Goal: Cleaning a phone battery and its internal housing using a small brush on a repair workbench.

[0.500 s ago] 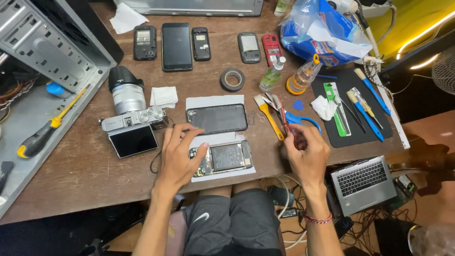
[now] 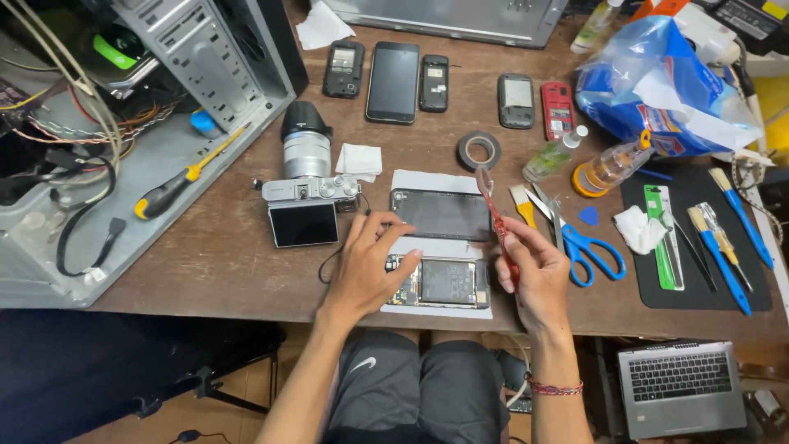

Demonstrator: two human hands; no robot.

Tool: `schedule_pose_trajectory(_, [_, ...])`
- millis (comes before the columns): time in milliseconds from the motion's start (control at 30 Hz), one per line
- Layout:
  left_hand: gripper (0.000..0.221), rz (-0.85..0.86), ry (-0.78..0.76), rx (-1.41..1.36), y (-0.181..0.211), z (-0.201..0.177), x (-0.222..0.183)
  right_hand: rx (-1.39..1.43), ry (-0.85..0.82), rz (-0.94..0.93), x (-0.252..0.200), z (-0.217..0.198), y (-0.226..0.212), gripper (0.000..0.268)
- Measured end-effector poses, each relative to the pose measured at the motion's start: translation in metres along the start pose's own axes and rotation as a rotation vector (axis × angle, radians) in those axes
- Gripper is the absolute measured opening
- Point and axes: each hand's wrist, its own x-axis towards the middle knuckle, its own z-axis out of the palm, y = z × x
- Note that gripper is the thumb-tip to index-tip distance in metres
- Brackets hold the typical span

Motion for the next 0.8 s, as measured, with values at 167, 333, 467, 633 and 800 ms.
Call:
schedule_pose_trajectory(167, [0.05,-0.012,0.002,-0.027,-0.001,0.002,-0.002,0.016,0.005,-0.033,0.008,-0.013,0.025,0.027])
schedule_pose_trajectory(333, [0.032,0.021,0.138,-0.109,0.006,0.008,0.009,-0.052,-0.061,-0.136,0.003,-0.005,0.016,0.031])
schedule_pose_trajectory(467, [0.01,0.141,0.239,-0.104,0.029,0.021,0.032,-0.116,-0.102,-0.182,0.005,-0.008,0.02,0.036])
schedule_pose_trajectory(633, [0.01,0.22,0.238,-0.202,0.063,0.045,0.079,-0.064,-0.09,-0.207,0.004,-0.007,0.02,0.037])
schedule_pose_trajectory(800, [0.017,0.066,0.287,-0.411,0.072,0.081,0.13,0.102,0.072,-0.217,0.004,-0.01,0.031,0.024])
